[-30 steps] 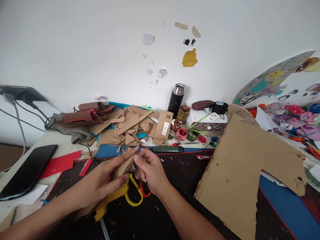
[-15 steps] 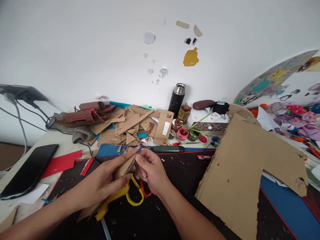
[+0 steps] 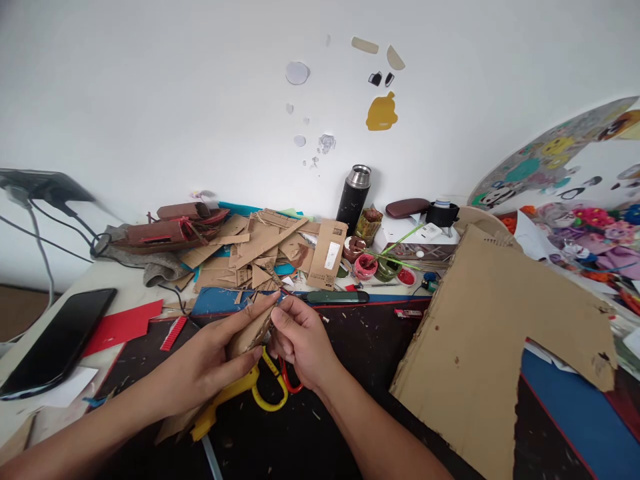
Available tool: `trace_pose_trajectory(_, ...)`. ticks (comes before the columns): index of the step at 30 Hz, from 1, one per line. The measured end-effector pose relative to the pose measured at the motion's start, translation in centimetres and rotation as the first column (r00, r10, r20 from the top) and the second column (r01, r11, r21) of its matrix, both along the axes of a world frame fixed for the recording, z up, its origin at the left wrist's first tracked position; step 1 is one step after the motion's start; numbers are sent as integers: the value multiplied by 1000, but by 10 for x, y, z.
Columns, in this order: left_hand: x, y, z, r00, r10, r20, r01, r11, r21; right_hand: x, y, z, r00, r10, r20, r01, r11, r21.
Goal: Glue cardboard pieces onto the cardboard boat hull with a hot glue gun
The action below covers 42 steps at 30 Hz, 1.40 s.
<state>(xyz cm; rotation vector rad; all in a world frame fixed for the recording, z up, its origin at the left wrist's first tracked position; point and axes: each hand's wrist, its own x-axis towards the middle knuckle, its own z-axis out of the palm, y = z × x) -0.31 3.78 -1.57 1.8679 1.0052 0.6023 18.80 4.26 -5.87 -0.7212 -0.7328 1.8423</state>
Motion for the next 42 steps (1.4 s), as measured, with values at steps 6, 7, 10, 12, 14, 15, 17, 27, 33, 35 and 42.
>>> trace_pose_trajectory(6, 1, 0, -1, 1000, 4, -5, -4, 1000, 4, -1, 1, 1, 1000, 3, -1, -3, 1000, -9)
trace_pose_trajectory(7, 1, 0, -1, 1000, 4, -9, -4, 1000, 0, -1, 1, 1, 1000, 3, 0, -3, 1000, -11)
trace_pose_trajectory(10, 1, 0, 0, 1000, 5, -13, -5, 1000, -8, -1, 0, 2, 1000, -1, 8, 1, 1000, -16)
trace_pose_trajectory(12, 1, 0, 0, 1000, 5, -5, -5, 1000, -2, -1, 0, 2, 1000, -6, 9, 6, 1000, -22)
trace_pose_trajectory(14, 1, -1, 0, 1000, 3, 1, -3, 1000, 5, -1, -1, 2, 1000, -9, 3, 9, 1000, -23)
trace_pose_trajectory(15, 1, -1, 0, 1000, 2, 2, -2, 1000, 6, -1, -1, 2, 1000, -8, -2, 8, 1000, -22)
trace_pose_trajectory(17, 1, 0, 0, 1000, 1, 0, -1, 1000, 3, -1, -1, 2, 1000, -3, -10, 3, 1000, -21)
trace_pose_trajectory(27, 3, -1, -1, 999, 35, 8, -34, 999, -14, -3, -1, -1, 1000, 4, 2, -4, 999, -42)
trace_pose_trajectory(33, 3, -2, 2, 999, 43, -13, -43, 998, 46, -4, -3, -3, 1000, 10, 14, -9, 999, -41)
trace_pose_trajectory(35, 3, -2, 6, 999, 39, -32, -37, 998, 57, -4, -3, -1, 1000, 13, 10, -13, 999, -33)
trace_pose_trajectory(42, 0, -5, 23, 992, 14, -129, -2, 996, 91, -6, -4, -1, 1000, 22, 4, -22, 1000, 16)
